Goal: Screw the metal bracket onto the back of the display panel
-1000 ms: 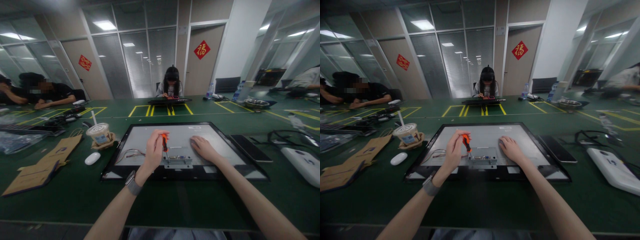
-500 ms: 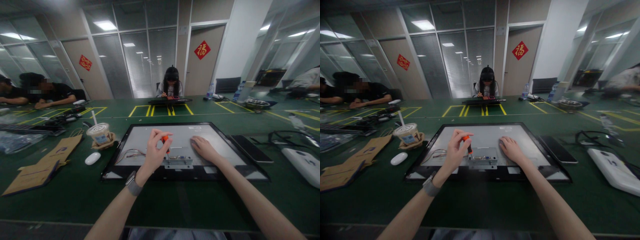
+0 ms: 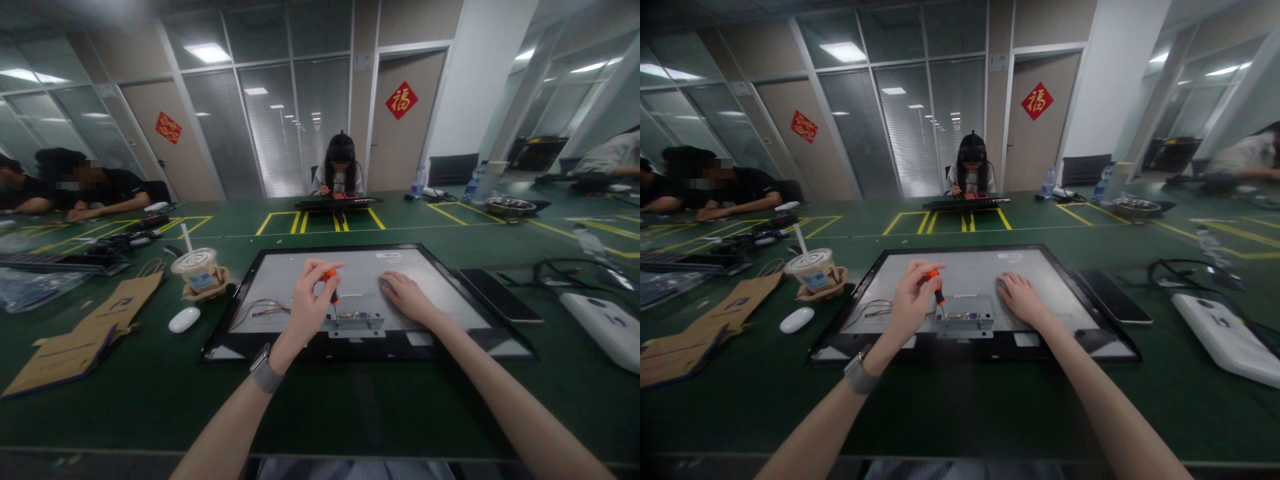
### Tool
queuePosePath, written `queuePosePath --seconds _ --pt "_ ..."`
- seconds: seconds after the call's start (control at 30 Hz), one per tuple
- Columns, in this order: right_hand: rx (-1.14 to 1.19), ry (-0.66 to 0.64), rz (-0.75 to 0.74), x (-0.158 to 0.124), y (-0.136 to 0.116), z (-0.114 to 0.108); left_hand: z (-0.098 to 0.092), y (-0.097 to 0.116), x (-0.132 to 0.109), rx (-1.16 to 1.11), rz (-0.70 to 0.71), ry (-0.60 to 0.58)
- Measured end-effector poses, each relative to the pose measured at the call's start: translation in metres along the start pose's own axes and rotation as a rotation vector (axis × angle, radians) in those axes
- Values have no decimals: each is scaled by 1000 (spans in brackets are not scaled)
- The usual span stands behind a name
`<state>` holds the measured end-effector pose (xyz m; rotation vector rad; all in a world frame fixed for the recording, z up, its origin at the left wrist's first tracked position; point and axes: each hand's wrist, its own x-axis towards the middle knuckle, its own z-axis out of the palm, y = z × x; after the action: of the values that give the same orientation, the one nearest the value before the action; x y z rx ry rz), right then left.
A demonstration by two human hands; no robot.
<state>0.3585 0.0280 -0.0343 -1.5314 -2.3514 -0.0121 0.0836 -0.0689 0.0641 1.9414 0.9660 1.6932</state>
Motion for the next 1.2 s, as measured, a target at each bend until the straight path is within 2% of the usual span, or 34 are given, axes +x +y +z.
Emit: queuePosePath --seconds 0.17,0.33,0.47,0.6,0.7,0.8,1.0,1.1,1.2 --pt "-4 13 -1 0 -1 0 -1 1 5 -119 -80 -154" --pt "7 28 -5 0 -1 4 -3 12 20 104 -80 -241" --pt "18 26 11 1 -3 4 -2 31 31 270 -68 -413" --pt "8 19 19 1 -4 3 0 33 31 216 -129 -445" --pt "16 17 6 1 -4 2 -3 19 26 9 -171 -379" --pt "20 7 9 0 -5 0 -6 4 19 -72 -175 -288" --pt "28 -5 0 -1 -7 -4 5 0 7 148 -18 135" --pt "20 -7 -4 0 -7 -4 10 2 4 175 0 170" --pt "19 -9 6 0 -6 -4 11 0 2 73 -34 120"
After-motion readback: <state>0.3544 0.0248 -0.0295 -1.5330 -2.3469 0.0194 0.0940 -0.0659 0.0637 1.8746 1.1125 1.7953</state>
